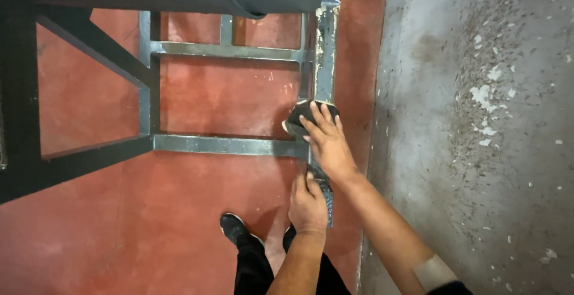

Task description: Cleaning a weight-training bench with a cloth.

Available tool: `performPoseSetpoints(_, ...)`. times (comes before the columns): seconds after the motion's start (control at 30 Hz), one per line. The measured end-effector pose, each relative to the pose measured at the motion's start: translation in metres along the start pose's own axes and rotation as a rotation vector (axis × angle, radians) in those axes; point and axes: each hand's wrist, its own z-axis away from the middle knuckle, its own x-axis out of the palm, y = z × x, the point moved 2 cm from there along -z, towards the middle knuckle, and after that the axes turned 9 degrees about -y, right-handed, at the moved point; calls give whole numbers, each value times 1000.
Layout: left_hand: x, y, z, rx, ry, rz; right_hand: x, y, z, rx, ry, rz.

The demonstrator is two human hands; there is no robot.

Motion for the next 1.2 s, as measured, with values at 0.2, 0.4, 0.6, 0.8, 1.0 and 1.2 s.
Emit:
performPoseSetpoints(0.2, 1, -4, -2, 188, 65, 68, -2, -16, 19, 47, 77, -37)
performPoseSetpoints(0.4, 8, -17, -11, 92, -117, 19, 14, -19, 64, 91, -36, -144)
performPoseSetpoints(0.6, -20, 51, -66, 494, -99, 162, 6, 24, -18, 67, 78, -15)
performPoseSetpoints(0.8, -19, 149, -186, 492, -124, -39, -39, 68, -153, 135, 119, 48)
performPoseSetpoints(1.0, -38, 153, -202, 465, -344, -254, -28, 48, -152, 263, 246, 55)
performPoseSetpoints(1.2, -9, 137, -197, 642, -201, -30, -6, 68, -130, 219, 305, 106)
